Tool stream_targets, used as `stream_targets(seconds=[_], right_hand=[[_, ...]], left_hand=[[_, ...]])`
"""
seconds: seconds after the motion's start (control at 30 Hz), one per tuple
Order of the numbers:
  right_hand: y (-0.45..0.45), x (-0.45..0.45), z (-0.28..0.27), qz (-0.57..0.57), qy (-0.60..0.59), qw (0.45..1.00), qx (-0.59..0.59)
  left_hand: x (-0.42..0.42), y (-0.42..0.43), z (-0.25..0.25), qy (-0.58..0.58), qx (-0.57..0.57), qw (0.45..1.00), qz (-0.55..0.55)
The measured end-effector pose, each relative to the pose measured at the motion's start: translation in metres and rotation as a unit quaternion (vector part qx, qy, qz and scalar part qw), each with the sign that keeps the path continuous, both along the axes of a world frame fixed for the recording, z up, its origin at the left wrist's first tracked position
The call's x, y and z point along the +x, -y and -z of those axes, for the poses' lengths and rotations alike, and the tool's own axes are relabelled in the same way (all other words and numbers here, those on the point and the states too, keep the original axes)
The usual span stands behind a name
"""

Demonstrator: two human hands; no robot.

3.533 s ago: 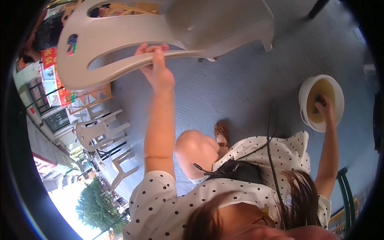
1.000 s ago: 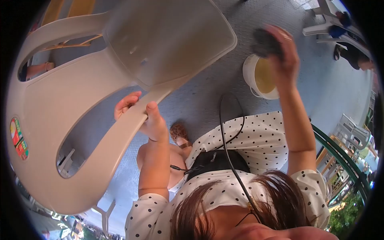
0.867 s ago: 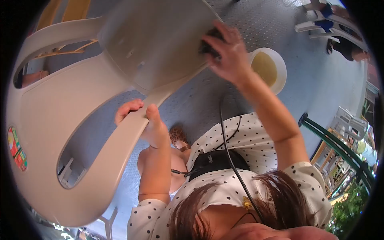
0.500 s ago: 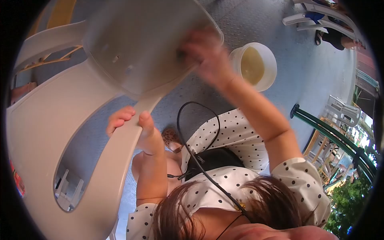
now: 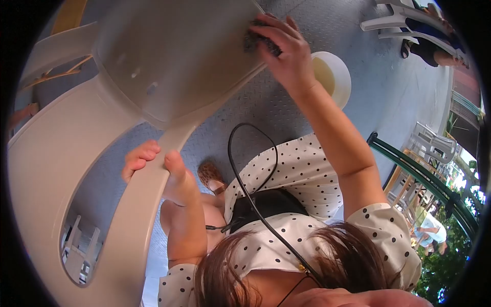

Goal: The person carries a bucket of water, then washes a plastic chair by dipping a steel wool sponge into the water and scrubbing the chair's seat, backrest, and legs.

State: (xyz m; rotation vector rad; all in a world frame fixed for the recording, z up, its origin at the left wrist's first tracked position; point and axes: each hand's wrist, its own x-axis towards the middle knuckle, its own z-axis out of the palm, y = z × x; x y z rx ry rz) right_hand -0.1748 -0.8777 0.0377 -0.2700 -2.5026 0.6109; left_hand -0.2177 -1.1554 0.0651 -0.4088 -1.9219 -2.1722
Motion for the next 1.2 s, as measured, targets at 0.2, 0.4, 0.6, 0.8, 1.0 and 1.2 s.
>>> stream_targets(seconds=[0.2, 0.4, 0.6, 0.8, 1.0, 1.2], right_hand=[[0.062, -0.003, -0.008, -0.112, 0.029, 0.991, -0.071], [0.083, 0.002, 0.000, -0.166, 0.019, 0.985, -0.038], [0.044, -0.003, 0.011, -0.035, -0.056, 0.906, -0.419], [0.045, 0.005, -0.019, -0.069, 0.088, 0.993, -0.040], [0.089, 0.017, -0.029, -0.129, 0.056, 0.987, -0.077], [0.002, 0.016, -0.025, -0.020, 0.065, 0.997, -0.019]], left_hand=[[-0.001, 0.002, -0.001, -0.007, -0.002, 1.000, -0.004], [0.003, 0.001, -0.001, -0.007, -0.015, 1.000, -0.017], [0.005, -0.002, -0.005, -0.013, -0.050, 0.999, -0.004], [0.006, 0.002, 0.003, -0.030, -0.041, 0.999, 0.007], [0.005, 0.001, 0.005, -0.048, -0.035, 0.998, 0.008], [0.009, -0.004, -0.010, -0.012, -0.094, 0.995, 0.009]])
